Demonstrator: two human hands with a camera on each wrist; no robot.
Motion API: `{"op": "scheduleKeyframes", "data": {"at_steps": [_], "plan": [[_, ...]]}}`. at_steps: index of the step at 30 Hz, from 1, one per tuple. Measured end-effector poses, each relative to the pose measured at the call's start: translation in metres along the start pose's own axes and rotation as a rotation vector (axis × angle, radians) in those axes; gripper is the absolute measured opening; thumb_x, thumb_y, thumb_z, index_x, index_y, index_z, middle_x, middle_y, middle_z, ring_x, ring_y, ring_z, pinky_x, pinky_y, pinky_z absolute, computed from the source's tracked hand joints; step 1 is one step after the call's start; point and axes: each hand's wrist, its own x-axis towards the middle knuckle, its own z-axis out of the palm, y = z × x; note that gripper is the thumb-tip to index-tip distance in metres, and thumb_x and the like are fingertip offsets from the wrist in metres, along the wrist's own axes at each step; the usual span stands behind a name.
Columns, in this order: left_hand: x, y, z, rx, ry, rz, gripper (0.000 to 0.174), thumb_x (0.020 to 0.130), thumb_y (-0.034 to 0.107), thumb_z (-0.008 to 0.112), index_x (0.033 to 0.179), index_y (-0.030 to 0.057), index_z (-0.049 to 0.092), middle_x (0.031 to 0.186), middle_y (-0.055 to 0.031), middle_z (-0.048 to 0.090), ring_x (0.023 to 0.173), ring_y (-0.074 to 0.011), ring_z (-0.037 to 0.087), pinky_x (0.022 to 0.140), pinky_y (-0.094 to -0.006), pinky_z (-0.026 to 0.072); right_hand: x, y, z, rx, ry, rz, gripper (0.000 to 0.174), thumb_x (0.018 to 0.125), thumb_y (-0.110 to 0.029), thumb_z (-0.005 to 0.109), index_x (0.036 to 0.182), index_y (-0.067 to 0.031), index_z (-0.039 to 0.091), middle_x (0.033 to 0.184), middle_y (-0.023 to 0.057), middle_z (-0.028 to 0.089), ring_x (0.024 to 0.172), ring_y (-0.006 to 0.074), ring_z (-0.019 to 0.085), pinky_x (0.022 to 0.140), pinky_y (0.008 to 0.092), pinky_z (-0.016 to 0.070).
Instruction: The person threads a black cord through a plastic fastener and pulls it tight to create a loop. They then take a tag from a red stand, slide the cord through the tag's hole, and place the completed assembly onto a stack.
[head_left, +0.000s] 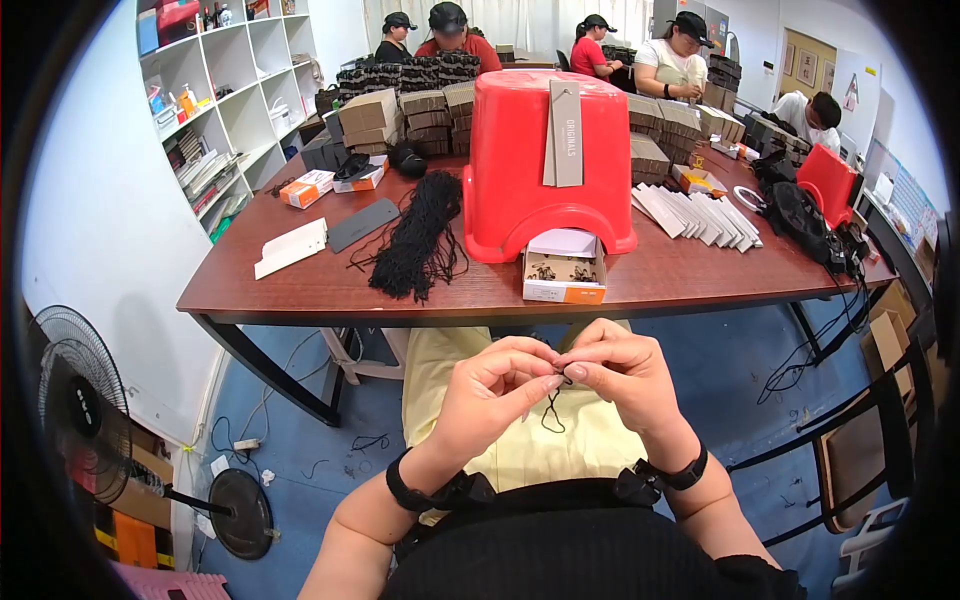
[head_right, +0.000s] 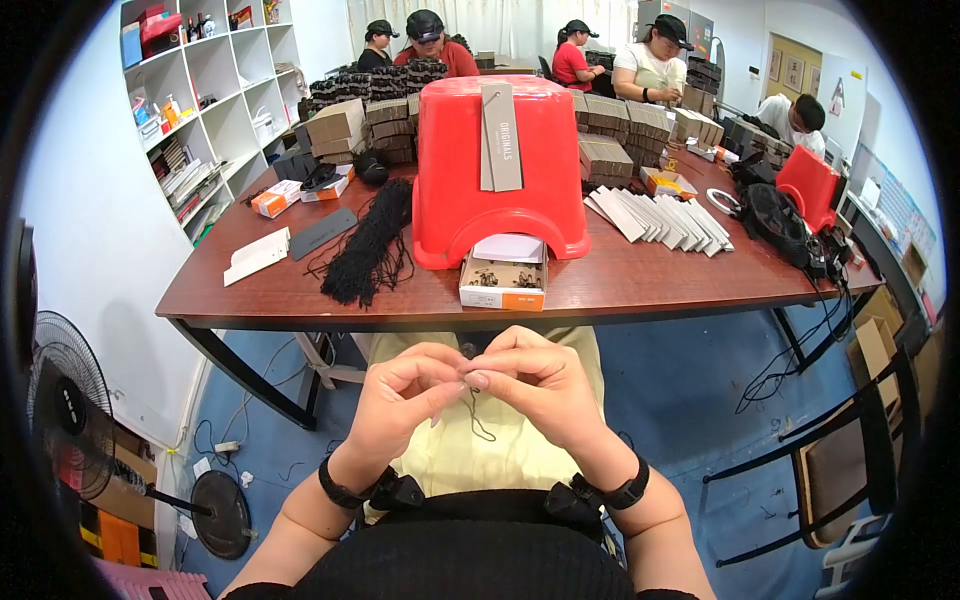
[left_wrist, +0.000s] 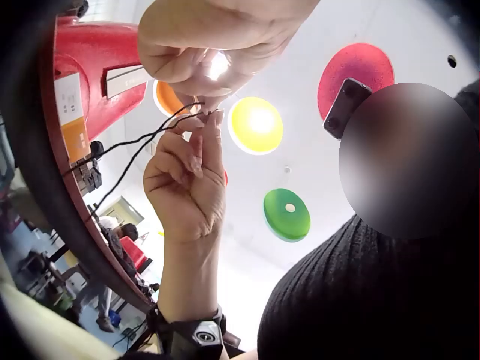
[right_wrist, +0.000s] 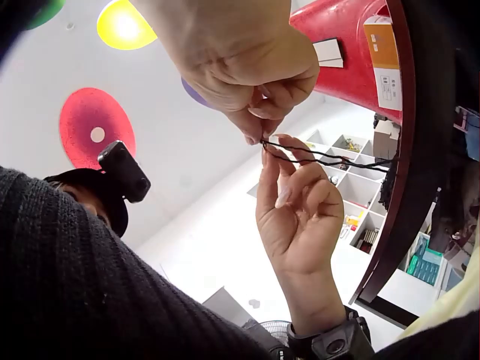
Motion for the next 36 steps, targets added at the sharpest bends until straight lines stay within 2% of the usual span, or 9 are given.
{"op": "scheduleKeyframes", "data": {"at_steps": [7, 13, 16, 17, 19, 21, 23, 29, 36], "plan": [[0.001, 0.014, 0.006, -0.194, -0.125, -0.316, 0.009, 0.082, 0.007, 0.045, 0.090, 0.0017, 0.044, 0.076, -0.0049, 0.051, 0.049, -0.0062, 0.047, 0.043, -0.0173, 0.0391, -0.002, 0.002, 0.002, 0.143, -0.003, 0.065, 0.010, 0.074, -0.005, 0.058, 0.082, -0.0004, 0.061, 0.069, 0.0013, 0.053, 0.055, 0.0042, 0.043, 0.048, 0.0166, 0.0320], [0.006, 0.006, 0.011, -0.078, -0.106, -0.307, 0.011, 0.083, 0.010, 0.044, 0.090, 0.0018, 0.046, 0.059, -0.0020, 0.049, 0.048, -0.0068, 0.050, 0.040, -0.0202, 0.0382, -0.006, -0.001, 0.007, 0.567, 0.119, 0.255, 0.013, 0.077, -0.005, 0.055, 0.086, 0.0023, 0.059, 0.059, 0.0019, 0.055, 0.037, 0.0000, 0.032, 0.035, 0.0135, 0.0230], [0.002, 0.007, 0.014, 0.421, -0.122, -0.088, 0.009, 0.080, 0.007, 0.048, 0.087, 0.0010, 0.049, 0.058, -0.0038, 0.050, 0.048, -0.0086, 0.051, 0.041, -0.0234, 0.0378, 0.001, 0.013, 0.018, 0.198, 0.325, -0.132, 0.012, 0.074, -0.001, 0.056, 0.086, 0.0027, 0.058, 0.072, 0.0090, 0.061, 0.053, 0.0084, 0.055, 0.046, 0.0171, 0.0422], [0.002, 0.006, 0.014, 0.421, -0.125, -0.089, 0.009, 0.080, 0.007, 0.048, 0.087, 0.0010, 0.049, 0.058, -0.0038, 0.050, 0.048, -0.0086, 0.051, 0.041, -0.0234, 0.0378, 0.001, 0.014, 0.014, 0.198, 0.327, -0.132, 0.012, 0.074, -0.001, 0.056, 0.086, 0.0027, 0.058, 0.072, 0.0090, 0.061, 0.053, 0.0084, 0.055, 0.046, 0.0171, 0.0422], [0.004, 0.004, 0.012, 0.969, 0.053, 0.495, 0.009, 0.075, 0.005, 0.053, 0.083, 0.0007, 0.052, 0.056, -0.0060, 0.048, 0.045, -0.0106, 0.048, 0.042, -0.0245, 0.0355, 0.003, 0.015, 0.004, -0.749, 0.216, -0.602, 0.014, 0.071, 0.002, 0.058, 0.085, 0.0023, 0.059, 0.074, 0.0103, 0.061, 0.062, 0.0123, 0.059, 0.054, 0.0189, 0.0456], [0.005, 0.012, 0.012, 0.939, 0.110, 0.447, 0.016, 0.071, 0.004, 0.056, 0.086, 0.0019, 0.051, 0.055, -0.0072, 0.046, 0.043, -0.0134, 0.044, 0.042, -0.0236, 0.0335, 0.002, 0.018, 0.005, -0.730, 0.239, -0.612, 0.016, 0.068, 0.003, 0.059, 0.084, 0.0013, 0.059, 0.072, 0.0107, 0.061, 0.059, 0.0129, 0.058, 0.051, 0.0187, 0.0444], [0.004, 0.022, 0.008, 0.695, 0.033, 0.070, 0.022, 0.071, 0.003, 0.057, 0.091, 0.0026, 0.050, 0.056, -0.0063, 0.046, 0.044, -0.0103, 0.044, 0.042, -0.0228, 0.0328, -0.001, 0.015, 0.004, -0.475, 0.185, -0.368, 0.015, 0.070, 0.002, 0.058, 0.085, 0.0019, 0.059, 0.070, 0.0083, 0.061, 0.056, 0.0105, 0.056, 0.049, 0.0187, 0.0434], [0.013, 0.017, 0.002, 0.030, -0.185, -0.230, 0.018, 0.075, 0.005, 0.056, 0.092, -0.0005, 0.051, 0.066, 0.0015, 0.055, 0.049, -0.0010, 0.041, 0.042, -0.0178, 0.0298, -0.005, 0.001, 0.000, 0.265, -0.043, 0.212, 0.014, 0.077, -0.007, 0.054, 0.086, 0.0016, 0.060, 0.064, 0.0052, 0.058, 0.048, 0.0044, 0.047, 0.039, 0.0157, 0.0333], [0.011, 0.008, -0.002, -0.257, -0.216, -0.475, 0.014, 0.075, 0.009, 0.058, 0.087, 0.0014, 0.056, 0.069, 0.0003, 0.057, 0.048, 0.0026, 0.037, 0.040, -0.0131, 0.0229, -0.004, 0.005, -0.001, 0.494, -0.146, 0.351, 0.014, 0.078, -0.009, 0.053, 0.086, 0.0008, 0.058, 0.060, 0.0019, 0.052, 0.047, 0.0017, 0.041, 0.039, 0.0150, 0.0265]]}}
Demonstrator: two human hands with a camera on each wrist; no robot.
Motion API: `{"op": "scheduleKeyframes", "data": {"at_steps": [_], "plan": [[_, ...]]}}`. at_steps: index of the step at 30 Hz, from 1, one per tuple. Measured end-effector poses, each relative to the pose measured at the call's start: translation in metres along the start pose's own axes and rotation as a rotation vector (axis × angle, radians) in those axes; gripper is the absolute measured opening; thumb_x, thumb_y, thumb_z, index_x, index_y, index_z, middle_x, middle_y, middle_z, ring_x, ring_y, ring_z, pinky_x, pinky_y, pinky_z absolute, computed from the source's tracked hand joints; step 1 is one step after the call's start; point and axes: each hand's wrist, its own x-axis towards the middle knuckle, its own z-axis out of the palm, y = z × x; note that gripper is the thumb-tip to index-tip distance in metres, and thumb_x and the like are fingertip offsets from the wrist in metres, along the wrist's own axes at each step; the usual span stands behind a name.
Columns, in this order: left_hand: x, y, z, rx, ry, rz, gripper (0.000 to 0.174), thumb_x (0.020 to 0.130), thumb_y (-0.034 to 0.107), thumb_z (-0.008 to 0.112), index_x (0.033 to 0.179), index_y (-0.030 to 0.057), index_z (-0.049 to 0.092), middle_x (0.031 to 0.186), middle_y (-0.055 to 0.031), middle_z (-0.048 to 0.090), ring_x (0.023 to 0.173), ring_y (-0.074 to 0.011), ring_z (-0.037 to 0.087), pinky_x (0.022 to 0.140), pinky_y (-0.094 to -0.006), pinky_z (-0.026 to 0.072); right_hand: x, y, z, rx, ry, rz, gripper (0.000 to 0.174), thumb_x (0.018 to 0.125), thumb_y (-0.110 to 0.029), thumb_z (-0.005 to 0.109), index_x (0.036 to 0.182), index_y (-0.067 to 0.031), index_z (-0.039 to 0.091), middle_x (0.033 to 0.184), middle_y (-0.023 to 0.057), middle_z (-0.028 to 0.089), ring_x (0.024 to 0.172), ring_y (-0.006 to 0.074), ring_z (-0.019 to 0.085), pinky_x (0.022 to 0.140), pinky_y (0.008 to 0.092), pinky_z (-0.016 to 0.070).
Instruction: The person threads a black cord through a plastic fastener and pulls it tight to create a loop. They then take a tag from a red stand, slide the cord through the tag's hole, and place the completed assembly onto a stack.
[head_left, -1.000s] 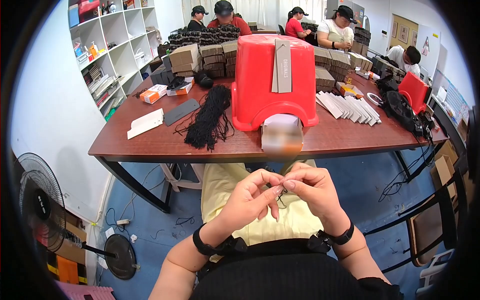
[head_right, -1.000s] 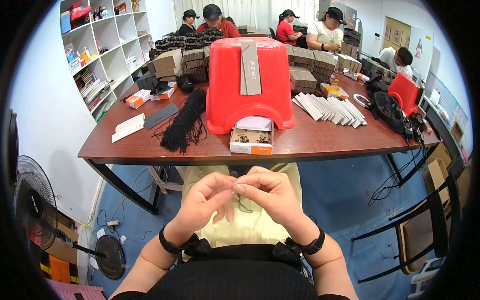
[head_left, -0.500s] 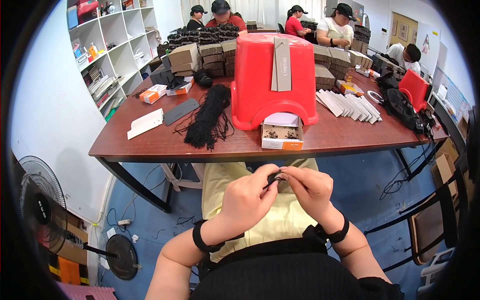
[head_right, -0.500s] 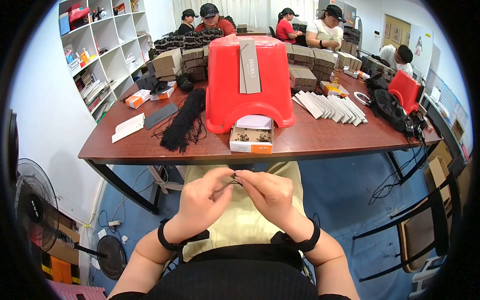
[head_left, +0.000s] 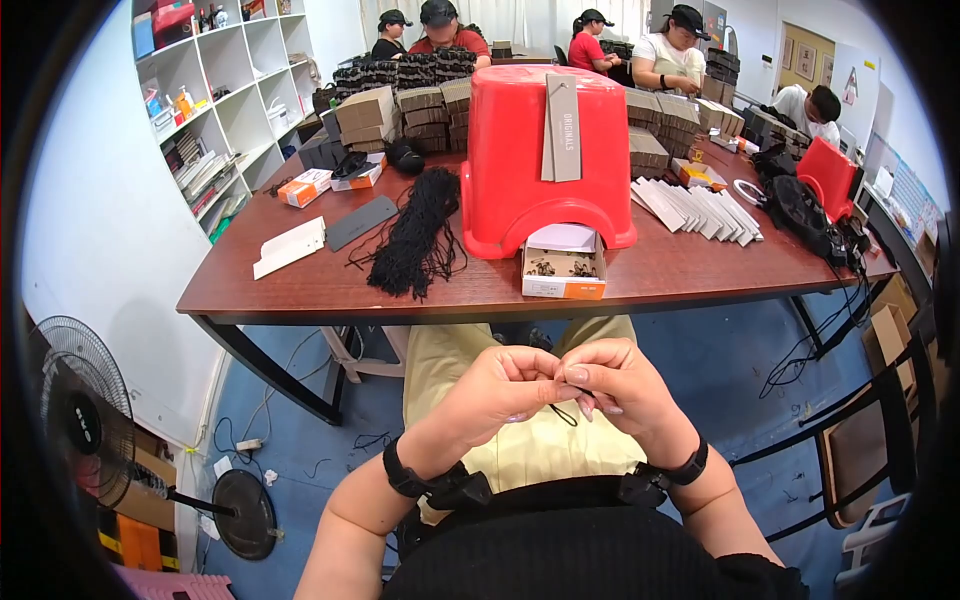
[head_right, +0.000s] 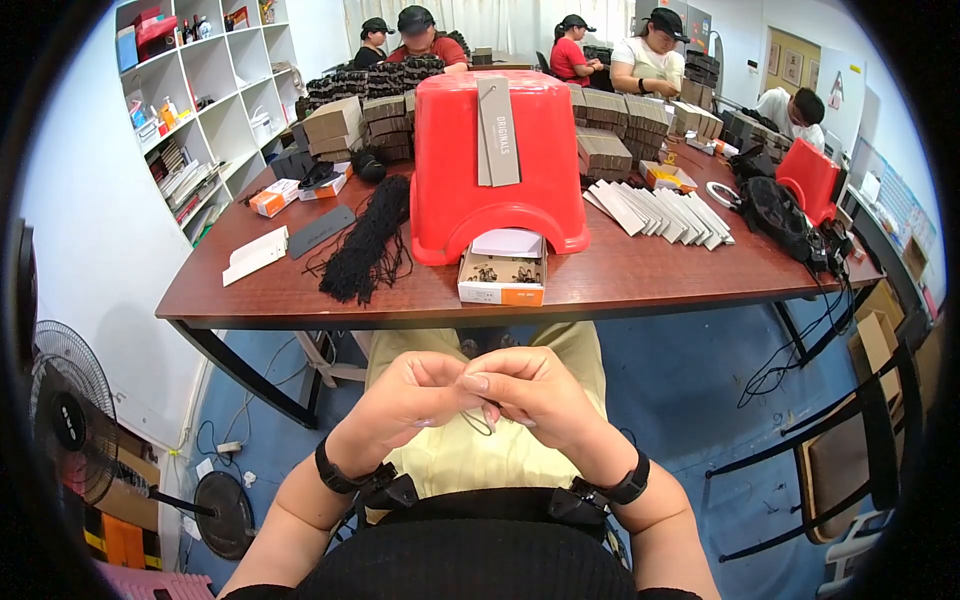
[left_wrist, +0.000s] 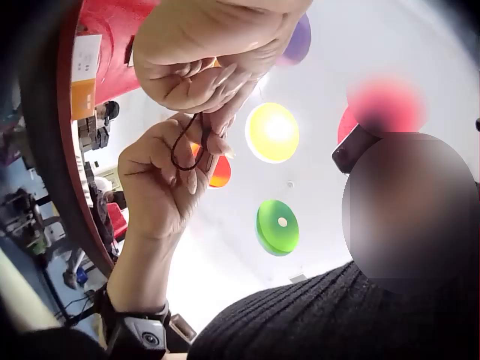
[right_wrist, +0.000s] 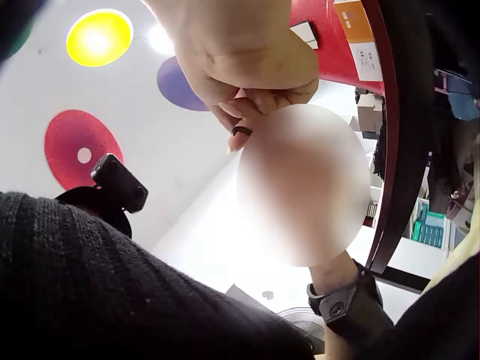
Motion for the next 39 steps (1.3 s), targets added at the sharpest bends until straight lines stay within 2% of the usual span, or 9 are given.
{"op": "scheduleKeyframes", "data": {"at_steps": [6, 14, 20, 22, 25, 31, 34, 36, 39], "plan": [[-0.004, 0.005, 0.000, 0.167, 0.129, 0.037, 0.010, 0.075, 0.010, 0.058, 0.080, 0.0018, 0.059, 0.056, 0.0063, 0.047, 0.044, 0.0020, 0.033, 0.038, -0.0144, 0.0220, 0.000, -0.004, -0.007, 0.059, 0.003, 0.036, 0.017, 0.077, -0.010, 0.054, 0.093, -0.0037, 0.054, 0.064, -0.0020, 0.050, 0.053, 0.0006, 0.039, 0.043, 0.0135, 0.0240], [-0.004, 0.001, 0.004, 0.241, 0.214, 0.128, 0.011, 0.077, 0.010, 0.057, 0.081, -0.0001, 0.059, 0.057, 0.0062, 0.048, 0.045, 0.0025, 0.035, 0.039, -0.0141, 0.0239, 0.006, -0.011, -0.013, -0.091, 0.029, 0.020, 0.014, 0.077, -0.009, 0.055, 0.090, -0.0037, 0.053, 0.069, 0.0003, 0.055, 0.053, 0.0006, 0.042, 0.044, 0.0141, 0.0275], [0.002, -0.008, 0.003, 0.275, 0.320, 0.249, 0.009, 0.076, 0.007, 0.056, 0.081, 0.0000, 0.058, 0.063, 0.0030, 0.056, 0.045, 0.0024, 0.036, 0.038, -0.0137, 0.0244, 0.010, -0.020, -0.006, -0.274, 0.241, -0.054, 0.011, 0.077, -0.009, 0.055, 0.085, -0.0022, 0.054, 0.070, 0.0003, 0.054, 0.051, 0.0014, 0.041, 0.047, 0.0149, 0.0324], [0.001, -0.012, 0.003, 0.257, 0.333, 0.253, 0.009, 0.076, 0.006, 0.056, 0.081, -0.0005, 0.058, 0.064, 0.0025, 0.056, 0.046, 0.0026, 0.037, 0.039, -0.0133, 0.0253, 0.017, -0.010, -0.018, -0.788, 0.428, -0.413, 0.008, 0.074, -0.008, 0.057, 0.080, -0.0028, 0.056, 0.072, -0.0010, 0.052, 0.050, 0.0010, 0.039, 0.046, 0.0146, 0.0308], [0.002, -0.020, 0.001, 0.466, 0.421, 0.374, 0.008, 0.076, 0.005, 0.056, 0.081, -0.0014, 0.057, 0.066, 0.0018, 0.057, 0.050, 0.0020, 0.041, 0.042, -0.0131, 0.0296, 0.017, -0.006, -0.014, -0.714, 0.356, -0.590, 0.009, 0.069, -0.006, 0.062, 0.077, -0.0034, 0.057, 0.075, -0.0007, 0.049, 0.048, 0.0010, 0.033, 0.043, 0.0153, 0.0271], [0.006, -0.028, 0.007, 0.665, 0.522, 0.504, 0.007, 0.076, 0.004, 0.055, 0.079, -0.0014, 0.057, 0.060, 0.0023, 0.053, 0.051, 0.0004, 0.042, 0.044, -0.0151, 0.0334, 0.010, -0.001, 0.005, -0.996, 0.288, -0.519, 0.013, 0.065, -0.005, 0.065, 0.077, -0.0028, 0.059, 0.071, 0.0011, 0.046, 0.046, 0.0025, 0.035, 0.040, 0.0166, 0.0268], [0.008, -0.024, 0.007, 0.429, 0.503, 0.443, 0.009, 0.076, 0.005, 0.055, 0.082, -0.0016, 0.056, 0.058, 0.0013, 0.052, 0.049, -0.0012, 0.043, 0.043, -0.0162, 0.0336, 0.011, 0.007, 0.008, -0.968, 0.368, -0.610, 0.010, 0.067, 0.000, 0.062, 0.076, -0.0018, 0.059, 0.073, 0.0027, 0.049, 0.049, 0.0030, 0.041, 0.041, 0.0170, 0.0317], [0.008, -0.016, 0.002, 0.020, 0.373, 0.206, 0.010, 0.077, 0.006, 0.055, 0.082, -0.0012, 0.055, 0.056, 0.0006, 0.051, 0.045, -0.0031, 0.042, 0.041, -0.0169, 0.0323, 0.009, 0.010, 0.012, -0.977, 0.392, -0.645, 0.009, 0.068, 0.002, 0.061, 0.076, -0.0016, 0.059, 0.074, 0.0032, 0.049, 0.050, 0.0034, 0.043, 0.041, 0.0170, 0.0331], [0.008, -0.016, -0.005, -0.276, 0.214, 0.139, 0.008, 0.076, 0.007, 0.055, 0.081, 0.0000, 0.055, 0.055, 0.0007, 0.050, 0.043, -0.0038, 0.040, 0.040, -0.0171, 0.0302, 0.008, 0.010, 0.012, -1.005, 0.416, -0.722, 0.010, 0.068, 0.004, 0.059, 0.077, -0.0014, 0.059, 0.075, 0.0037, 0.050, 0.050, 0.0037, 0.044, 0.041, 0.0169, 0.0342]]}}
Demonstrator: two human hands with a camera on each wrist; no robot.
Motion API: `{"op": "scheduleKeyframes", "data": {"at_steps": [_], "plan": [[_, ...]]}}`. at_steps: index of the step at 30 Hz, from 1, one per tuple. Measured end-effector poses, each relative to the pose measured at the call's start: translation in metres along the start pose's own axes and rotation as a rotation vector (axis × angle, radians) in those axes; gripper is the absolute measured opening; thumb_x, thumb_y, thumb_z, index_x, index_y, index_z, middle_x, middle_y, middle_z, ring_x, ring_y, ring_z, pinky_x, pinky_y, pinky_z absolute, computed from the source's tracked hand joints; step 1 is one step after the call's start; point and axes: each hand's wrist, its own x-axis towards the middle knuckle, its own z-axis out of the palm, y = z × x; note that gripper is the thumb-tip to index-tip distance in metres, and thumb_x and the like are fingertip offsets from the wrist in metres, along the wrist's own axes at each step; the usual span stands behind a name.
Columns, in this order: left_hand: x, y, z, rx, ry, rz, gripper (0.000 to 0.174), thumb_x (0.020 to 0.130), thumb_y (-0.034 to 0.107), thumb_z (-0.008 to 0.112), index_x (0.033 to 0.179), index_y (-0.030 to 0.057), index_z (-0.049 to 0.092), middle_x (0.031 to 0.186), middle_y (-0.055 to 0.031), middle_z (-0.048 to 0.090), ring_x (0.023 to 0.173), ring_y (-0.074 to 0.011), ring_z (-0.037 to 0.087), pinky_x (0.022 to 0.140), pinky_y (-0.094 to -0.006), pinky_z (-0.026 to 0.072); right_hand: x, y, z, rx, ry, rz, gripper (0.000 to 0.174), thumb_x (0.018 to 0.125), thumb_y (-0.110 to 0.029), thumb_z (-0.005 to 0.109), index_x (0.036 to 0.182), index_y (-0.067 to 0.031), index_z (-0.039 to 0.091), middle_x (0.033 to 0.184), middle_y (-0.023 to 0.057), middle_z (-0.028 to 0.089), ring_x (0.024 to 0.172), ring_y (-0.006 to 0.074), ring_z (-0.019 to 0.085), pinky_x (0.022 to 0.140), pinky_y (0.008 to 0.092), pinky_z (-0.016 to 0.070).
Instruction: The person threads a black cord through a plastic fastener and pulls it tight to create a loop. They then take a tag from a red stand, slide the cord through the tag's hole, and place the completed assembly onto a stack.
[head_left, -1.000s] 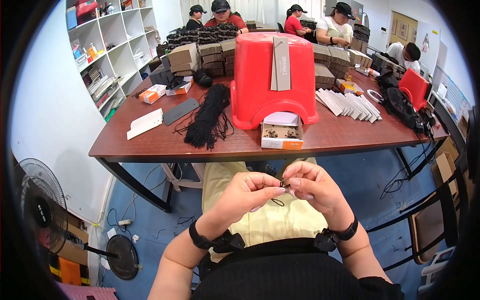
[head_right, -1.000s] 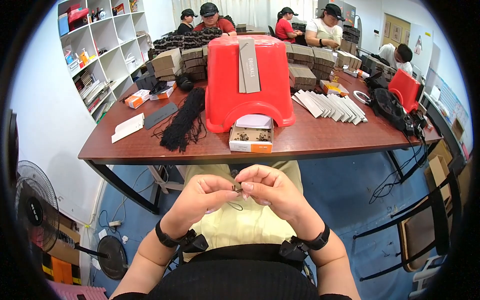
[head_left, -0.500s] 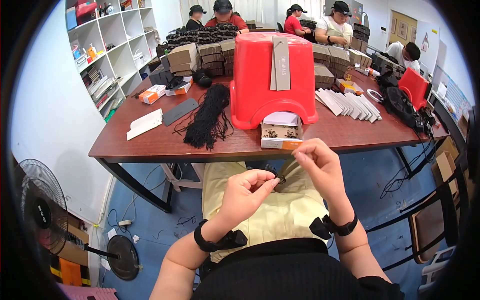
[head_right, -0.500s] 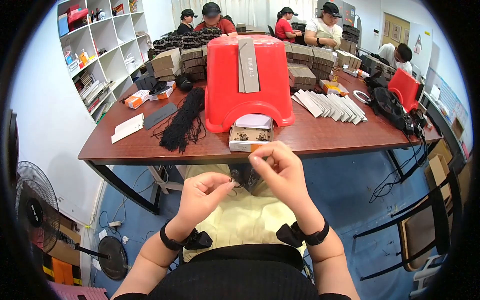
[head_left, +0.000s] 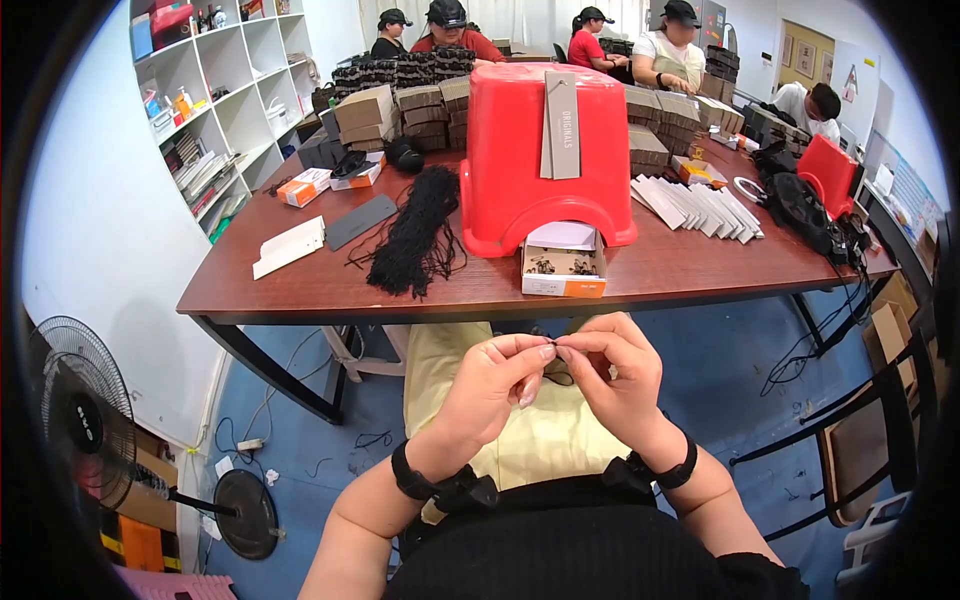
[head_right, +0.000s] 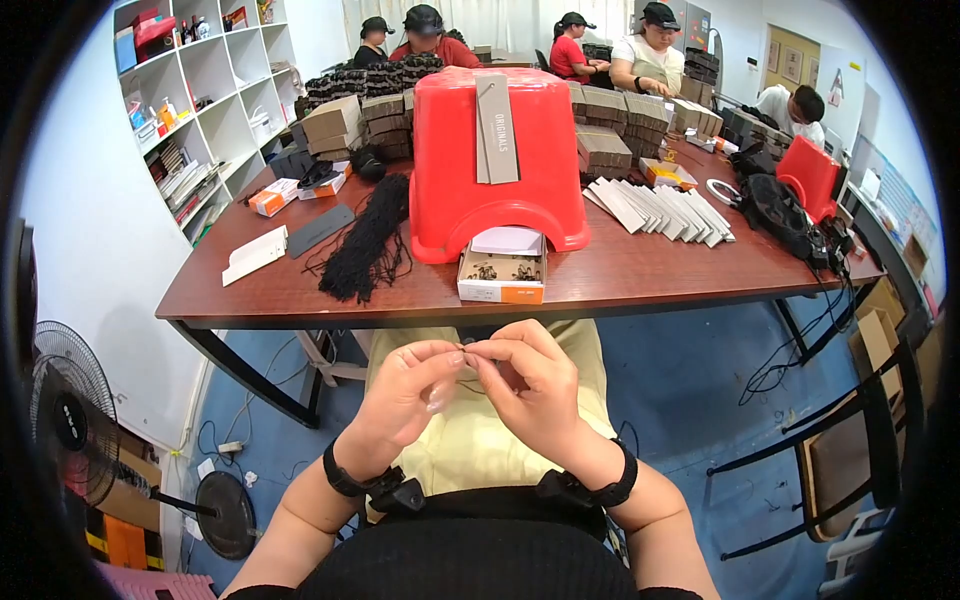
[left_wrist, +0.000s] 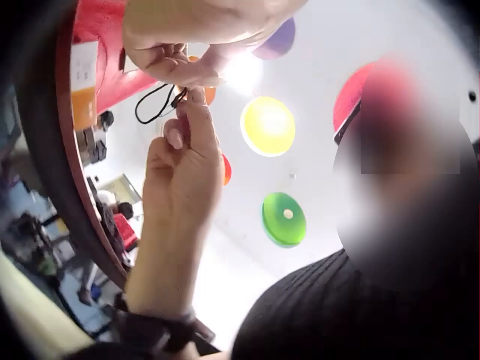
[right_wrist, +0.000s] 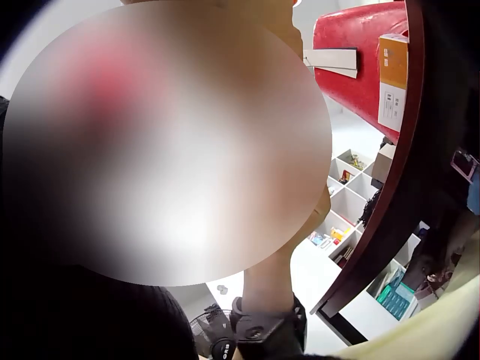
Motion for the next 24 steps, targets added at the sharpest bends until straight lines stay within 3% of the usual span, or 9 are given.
{"op": "scheduleKeyframes", "data": {"at_steps": [5, 7, 9, 10, 12, 13, 17, 19, 24], "plan": [[-0.003, 0.002, 0.006, 0.022, 0.019, 0.046, 0.007, 0.076, 0.007, 0.055, 0.080, 0.0012, 0.055, 0.054, 0.0014, 0.049, 0.042, -0.0030, 0.038, 0.040, -0.0166, 0.0281, 0.001, 0.001, 0.000, -0.016, 0.031, -0.101, 0.013, 0.067, 0.003, 0.060, 0.079, -0.0015, 0.059, 0.075, 0.0035, 0.050, 0.047, 0.0031, 0.042, 0.040, 0.0160, 0.0319], [-0.004, 0.002, 0.012, 0.119, 0.065, 0.112, 0.007, 0.075, 0.006, 0.056, 0.080, 0.0012, 0.056, 0.054, 0.0017, 0.049, 0.042, -0.0027, 0.038, 0.040, -0.0166, 0.0282, 0.003, -0.003, -0.001, 0.077, 0.075, 0.021, 0.015, 0.065, 0.002, 0.062, 0.079, -0.0017, 0.058, 0.076, 0.0035, 0.050, 0.045, 0.0025, 0.039, 0.039, 0.0157, 0.0304], [-0.008, 0.001, 0.017, 0.488, 0.202, 0.326, 0.007, 0.075, 0.004, 0.056, 0.080, -0.0001, 0.057, 0.056, -0.0015, 0.053, 0.046, -0.0040, 0.045, 0.041, -0.0178, 0.0343, 0.005, -0.003, -0.003, 0.050, 0.041, 0.000, 0.014, 0.065, 0.001, 0.063, 0.078, -0.0017, 0.058, 0.075, 0.0031, 0.050, 0.044, 0.0022, 0.038, 0.039, 0.0155, 0.0301], [-0.008, -0.003, 0.017, 0.488, 0.201, 0.324, 0.007, 0.075, 0.004, 0.056, 0.080, -0.0001, 0.057, 0.056, -0.0015, 0.053, 0.046, -0.0040, 0.045, 0.041, -0.0178, 0.0343, 0.005, -0.003, -0.004, 0.021, 0.010, -0.020, 0.014, 0.064, 0.000, 0.064, 0.077, -0.0017, 0.058, 0.074, 0.0028, 0.049, 0.044, 0.0018, 0.036, 0.038, 0.0153, 0.0297], [-0.007, -0.011, 0.015, 0.936, 0.243, 0.751, 0.008, 0.073, 0.002, 0.057, 0.080, -0.0011, 0.057, 0.058, -0.0030, 0.055, 0.050, -0.0045, 0.049, 0.044, -0.0182, 0.0392, 0.004, -0.001, -0.004, 0.007, -0.014, -0.019, 0.013, 0.065, 0.000, 0.063, 0.077, -0.0015, 0.059, 0.074, 0.0030, 0.050, 0.044, 0.0020, 0.038, 0.038, 0.0155, 0.0304], [-0.006, -0.012, 0.013, 1.034, 0.250, 0.788, 0.009, 0.072, 0.001, 0.057, 0.080, -0.0017, 0.057, 0.060, -0.0036, 0.056, 0.052, -0.0046, 0.051, 0.047, -0.0183, 0.0416, 0.003, 0.000, -0.003, -0.006, -0.040, -0.020, 0.012, 0.066, 0.000, 0.063, 0.076, -0.0013, 0.059, 0.073, 0.0033, 0.051, 0.044, 0.0022, 0.039, 0.039, 0.0156, 0.0311], [-0.005, -0.011, 0.017, 0.902, 0.237, 0.688, 0.009, 0.074, 0.003, 0.056, 0.082, -0.0023, 0.056, 0.061, -0.0039, 0.056, 0.052, -0.0051, 0.051, 0.046, -0.0177, 0.0411, 0.002, 0.000, 0.001, 0.001, 0.011, 0.004, 0.009, 0.067, 0.001, 0.061, 0.076, -0.0009, 0.059, 0.072, 0.0042, 0.053, 0.045, 0.0029, 0.042, 0.039, 0.0162, 0.0329], [-0.005, -0.003, 0.018, 0.470, 0.187, 0.313, 0.011, 0.076, 0.005, 0.055, 0.083, -0.0029, 0.055, 0.062, -0.0045, 0.056, 0.052, -0.0059, 0.052, 0.046, -0.0176, 0.0407, 0.001, 0.000, 0.000, -0.009, 0.014, 0.038, 0.009, 0.069, 0.003, 0.059, 0.077, -0.0004, 0.058, 0.074, 0.0059, 0.056, 0.046, 0.0040, 0.045, 0.040, 0.0168, 0.0345], [-0.002, 0.001, 0.011, 0.285, 0.112, 0.185, 0.012, 0.078, 0.008, 0.053, 0.084, -0.0026, 0.054, 0.063, -0.0059, 0.056, 0.050, -0.0063, 0.050, 0.044, -0.0174, 0.0392, 0.000, 0.000, 0.004, -0.017, 0.049, 0.029, 0.009, 0.069, 0.003, 0.058, 0.077, 0.0003, 0.057, 0.074, 0.0072, 0.057, 0.048, 0.0050, 0.047, 0.040, 0.0168, 0.0358]]}}
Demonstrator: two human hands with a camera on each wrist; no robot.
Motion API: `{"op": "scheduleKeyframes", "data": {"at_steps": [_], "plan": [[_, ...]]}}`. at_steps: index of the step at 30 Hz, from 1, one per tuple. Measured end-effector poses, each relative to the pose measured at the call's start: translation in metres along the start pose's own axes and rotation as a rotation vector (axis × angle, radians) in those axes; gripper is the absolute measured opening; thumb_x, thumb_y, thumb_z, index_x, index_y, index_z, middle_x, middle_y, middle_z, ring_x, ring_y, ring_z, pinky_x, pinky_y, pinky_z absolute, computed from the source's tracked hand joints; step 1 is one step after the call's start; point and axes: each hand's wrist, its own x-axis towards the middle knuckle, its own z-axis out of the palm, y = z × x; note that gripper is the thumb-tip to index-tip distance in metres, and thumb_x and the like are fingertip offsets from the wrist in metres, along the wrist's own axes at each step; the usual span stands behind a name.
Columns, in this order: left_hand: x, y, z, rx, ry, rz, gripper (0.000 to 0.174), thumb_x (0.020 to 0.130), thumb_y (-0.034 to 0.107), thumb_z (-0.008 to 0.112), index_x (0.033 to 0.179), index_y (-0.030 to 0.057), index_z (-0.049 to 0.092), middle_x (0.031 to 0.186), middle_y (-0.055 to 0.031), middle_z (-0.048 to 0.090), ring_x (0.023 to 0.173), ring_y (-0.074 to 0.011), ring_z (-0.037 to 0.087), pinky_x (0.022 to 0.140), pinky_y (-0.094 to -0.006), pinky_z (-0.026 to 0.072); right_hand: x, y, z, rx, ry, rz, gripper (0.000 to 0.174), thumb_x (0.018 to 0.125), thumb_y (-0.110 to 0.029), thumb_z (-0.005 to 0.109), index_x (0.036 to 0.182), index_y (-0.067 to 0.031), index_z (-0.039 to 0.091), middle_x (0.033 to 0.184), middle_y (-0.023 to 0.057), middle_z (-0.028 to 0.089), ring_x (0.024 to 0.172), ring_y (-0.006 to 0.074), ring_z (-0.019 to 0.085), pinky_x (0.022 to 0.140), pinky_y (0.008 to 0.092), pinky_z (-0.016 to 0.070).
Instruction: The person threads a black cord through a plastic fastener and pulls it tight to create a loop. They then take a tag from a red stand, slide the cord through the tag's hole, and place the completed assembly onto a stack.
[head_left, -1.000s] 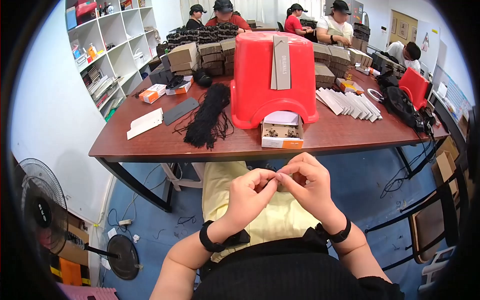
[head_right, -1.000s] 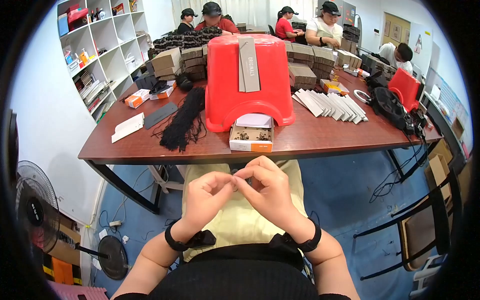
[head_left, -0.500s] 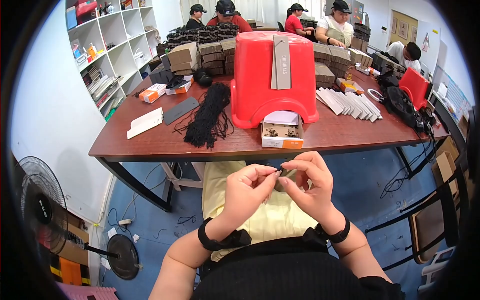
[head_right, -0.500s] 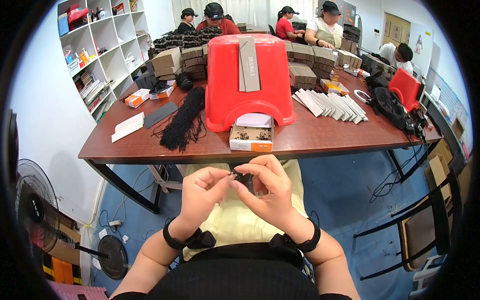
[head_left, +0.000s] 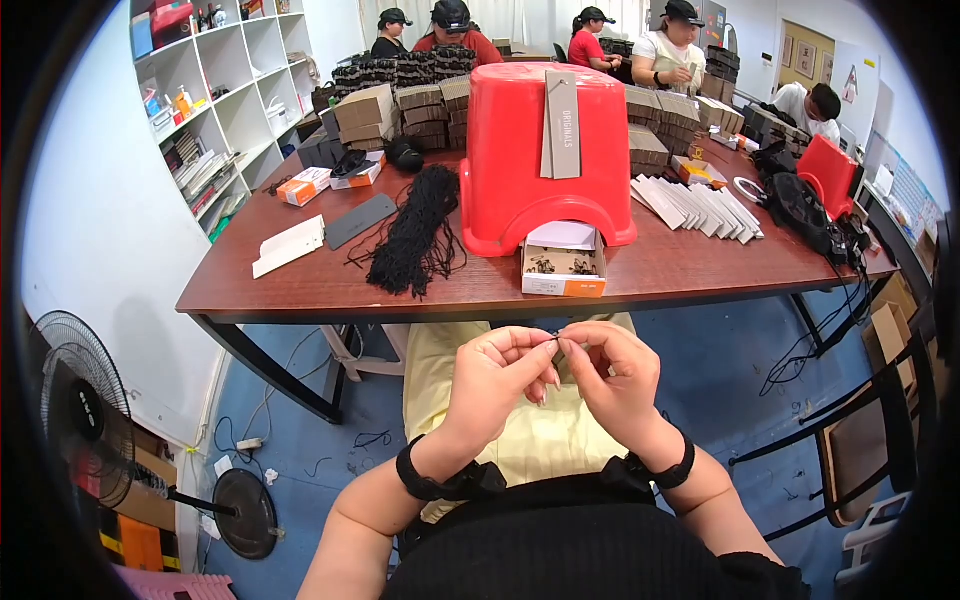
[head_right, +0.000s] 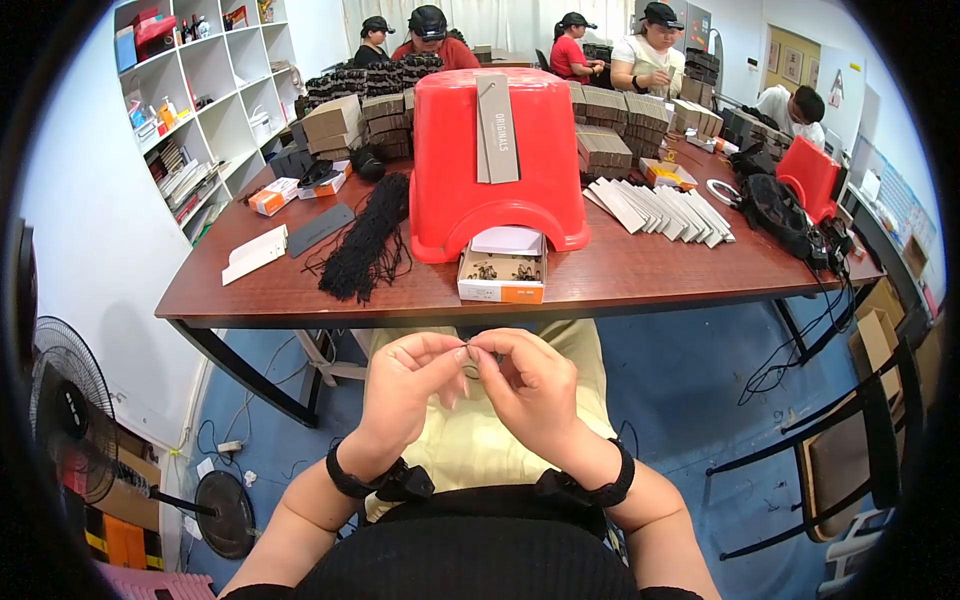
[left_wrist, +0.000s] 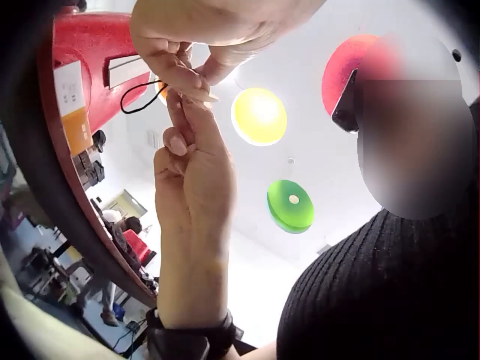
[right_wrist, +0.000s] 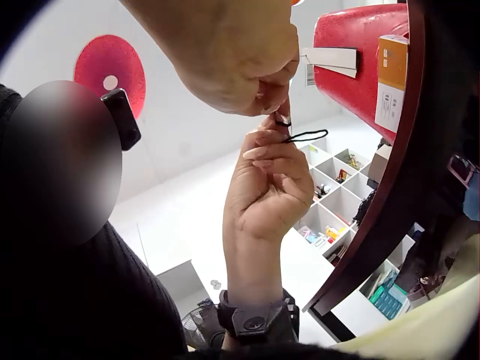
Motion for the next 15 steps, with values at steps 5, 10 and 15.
{"op": "scheduleKeyframes", "data": {"at_steps": [5, 10, 15], "plan": [[0.000, 0.001, -0.003, -0.230, -0.088, -0.126, 0.013, 0.078, 0.010, 0.054, 0.085, -0.0004, 0.055, 0.064, -0.0066, 0.057, 0.047, -0.0063, 0.047, 0.042, -0.0165, 0.0361, 0.000, -0.002, 0.000, -0.037, 0.047, -0.066, 0.010, 0.068, 0.004, 0.059, 0.077, 0.0004, 0.056, 0.074, 0.0086, 0.058, 0.050, 0.0083, 0.052, 0.042, 0.0183, 0.0399], [0.001, 0.002, -0.003, -0.370, -0.091, -0.203, 0.011, 0.078, 0.011, 0.054, 0.084, 0.0018, 0.056, 0.063, -0.0058, 0.056, 0.045, -0.0056, 0.042, 0.041, -0.0155, 0.0314, 0.001, 0.007, 0.001, -0.178, 0.090, -0.404, 0.015, 0.067, 0.005, 0.059, 0.081, 0.0005, 0.057, 0.079, 0.0105, 0.059, 0.052, 0.0120, 0.054, 0.044, 0.0208, 0.0433], [-0.002, 0.009, -0.003, -0.335, -0.144, -0.191, 0.010, 0.078, 0.011, 0.053, 0.082, 0.0017, 0.057, 0.062, -0.0054, 0.055, 0.043, -0.0049, 0.041, 0.040, -0.0153, 0.0302, 0.004, -0.001, -0.011, 0.237, -0.016, 0.092, 0.016, 0.074, 0.000, 0.053, 0.090, -0.0002, 0.056, 0.085, 0.0063, 0.058, 0.052, 0.0050, 0.049, 0.044, 0.0155, 0.0381]]}}
